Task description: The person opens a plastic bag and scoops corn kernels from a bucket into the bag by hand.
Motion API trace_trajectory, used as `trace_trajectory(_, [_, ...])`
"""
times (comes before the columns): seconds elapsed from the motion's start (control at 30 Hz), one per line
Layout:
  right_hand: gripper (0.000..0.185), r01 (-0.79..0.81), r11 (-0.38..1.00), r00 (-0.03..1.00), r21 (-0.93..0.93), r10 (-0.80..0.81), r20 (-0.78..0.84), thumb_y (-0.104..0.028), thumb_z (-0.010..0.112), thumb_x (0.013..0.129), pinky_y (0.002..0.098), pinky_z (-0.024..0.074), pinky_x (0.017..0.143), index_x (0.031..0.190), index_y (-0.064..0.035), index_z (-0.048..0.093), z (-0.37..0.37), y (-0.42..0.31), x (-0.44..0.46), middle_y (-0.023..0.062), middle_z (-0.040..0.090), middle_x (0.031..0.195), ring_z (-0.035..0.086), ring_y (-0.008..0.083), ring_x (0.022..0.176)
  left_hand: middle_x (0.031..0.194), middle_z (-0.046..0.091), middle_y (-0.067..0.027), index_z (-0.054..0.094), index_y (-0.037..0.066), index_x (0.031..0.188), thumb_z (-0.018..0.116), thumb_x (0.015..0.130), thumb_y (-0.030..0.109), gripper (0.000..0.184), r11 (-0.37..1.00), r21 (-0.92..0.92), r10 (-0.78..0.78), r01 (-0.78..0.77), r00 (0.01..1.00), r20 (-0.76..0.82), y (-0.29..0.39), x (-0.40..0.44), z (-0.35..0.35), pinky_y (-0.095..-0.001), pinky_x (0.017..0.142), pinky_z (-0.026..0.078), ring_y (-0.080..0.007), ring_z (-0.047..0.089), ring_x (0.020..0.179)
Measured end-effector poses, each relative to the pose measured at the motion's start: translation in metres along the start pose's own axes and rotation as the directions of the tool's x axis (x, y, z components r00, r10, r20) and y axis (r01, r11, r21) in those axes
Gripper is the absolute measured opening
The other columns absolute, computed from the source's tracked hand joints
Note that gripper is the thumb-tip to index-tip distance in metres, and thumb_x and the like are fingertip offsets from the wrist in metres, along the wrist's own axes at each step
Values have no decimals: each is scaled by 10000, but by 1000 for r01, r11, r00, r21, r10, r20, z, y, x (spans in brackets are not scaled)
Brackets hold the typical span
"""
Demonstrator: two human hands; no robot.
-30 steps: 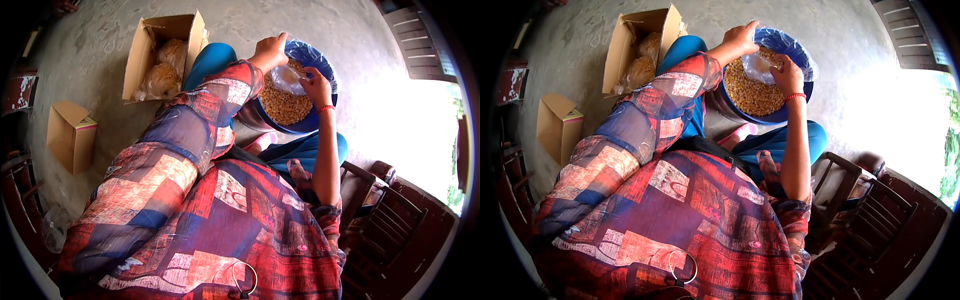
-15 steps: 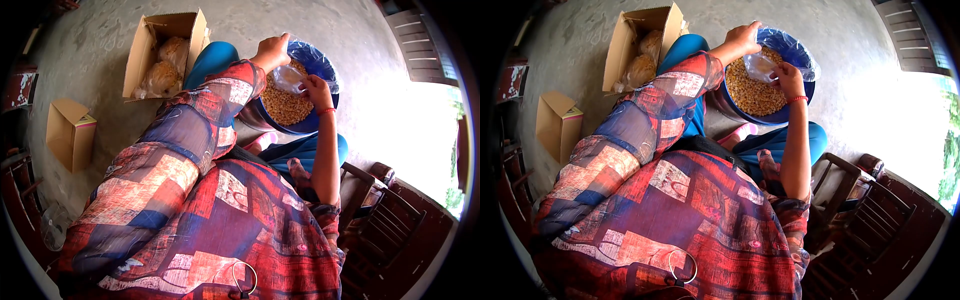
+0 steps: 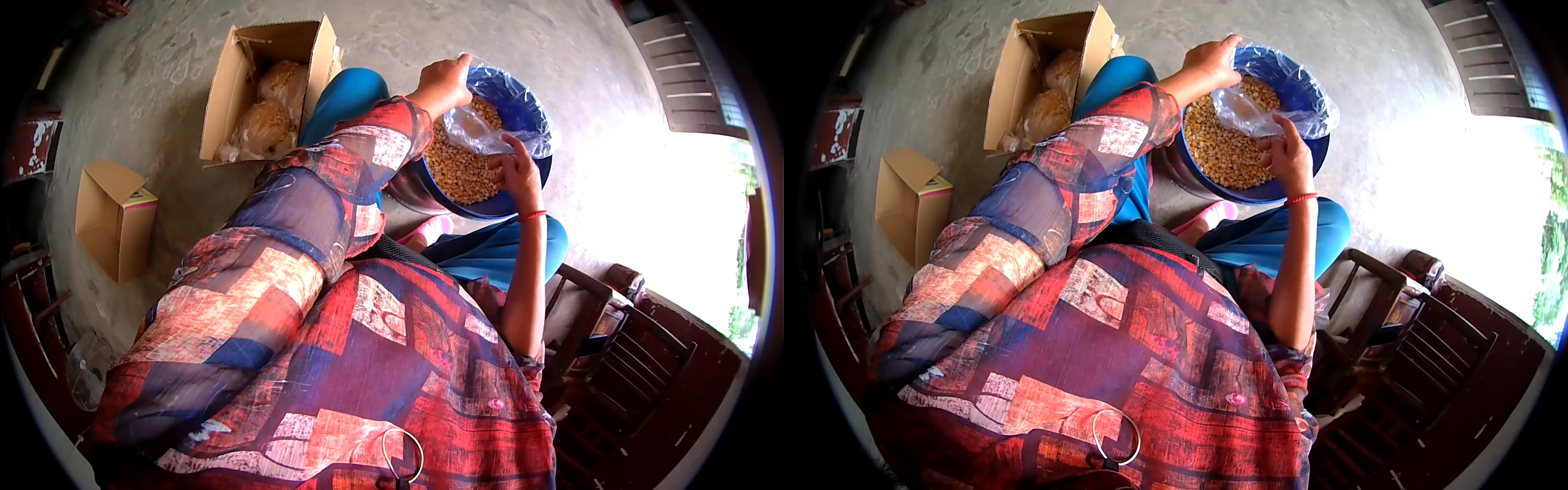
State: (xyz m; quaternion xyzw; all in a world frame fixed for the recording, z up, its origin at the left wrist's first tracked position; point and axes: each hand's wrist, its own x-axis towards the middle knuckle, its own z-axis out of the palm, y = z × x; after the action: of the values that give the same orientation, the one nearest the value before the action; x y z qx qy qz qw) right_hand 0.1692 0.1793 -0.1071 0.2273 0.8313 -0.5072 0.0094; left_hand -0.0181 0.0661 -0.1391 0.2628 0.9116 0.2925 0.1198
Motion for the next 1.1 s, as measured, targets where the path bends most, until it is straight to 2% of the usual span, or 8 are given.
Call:
trace_trajectory(0.13, [423,64,973,998,-221,-66,-1,-52,418,812,232,449,485,1229,-121,432,7,20,-14,38,624,663,544,82,500,922,612,-116,450,174,1158,641,621,225,573,1000,-7,1,-1,1000,8,1,-3,-4,-384,727,476,-296,587,863])
trace_trajectory(0.23, [429,62,807,989,-587,-127,-69,-100,444,773,412,485,596,1195,-171,465,21,19,-24,133,616,676,603,321,632,923,611,-121,450,168,1159,633,621,215,570,1000,-17,2,-2,1000,15,2,-5,-6,-388,728,473,-302,585,863])
trace_trajectory(0.4, [267,51,894,994,-446,-88,-62,-152,458,771,409,477,614,1013,-179,567,18,17,-23,138,615,723,601,315,667,927,609,-129,452,162,1159,612,629,197,555,1000,-29,9,-9,1000,12,0,-4,-4,-393,730,471,-307,585,865])
trace_trajectory(0.57, [193,14,748,997,-664,37,64,-195,444,769,416,466,673,851,-185,618,20,8,-25,124,618,770,592,315,752,934,608,-133,453,160,1159,585,647,182,529,1000,-24,13,-14,1000,-7,-4,-1,2,-395,733,469,-306,584,874])
trace_trajectory(0.7, [197,26,732,996,-680,36,76,-198,441,768,416,466,677,824,-184,629,22,10,-25,126,616,762,590,319,755,856,617,-143,481,74,1055,572,674,134,396,1000,1,26,-26,999,-34,3,-7,-5,-382,679,483,-294,601,828])
trace_trajectory(0.8, [200,12,754,998,-657,36,60,-194,442,767,415,465,682,816,-185,635,22,8,-25,130,616,764,590,318,760,920,611,-128,441,139,1164,627,653,238,553,998,-43,-48,48,999,8,9,-13,-12,-385,712,480,-301,592,846])
trace_trajectory(0.9, [205,5,734,997,-679,47,59,-188,438,766,413,465,685,820,-180,635,21,6,-25,134,616,773,590,316,767,914,604,-141,407,142,1197,664,635,290,635,994,-86,64,-70,995,-73,11,-21,-15,-385,691,489,-302,599,826])
trace_trajectory(1.1, [197,25,747,997,-665,31,73,-205,449,759,416,465,678,820,-173,634,20,13,-23,129,617,772,589,318,769,914,579,-162,334,167,1277,587,699,138,632,980,180,118,-84,975,-188,9,-14,-2,-381,658,497,-299,606,803])
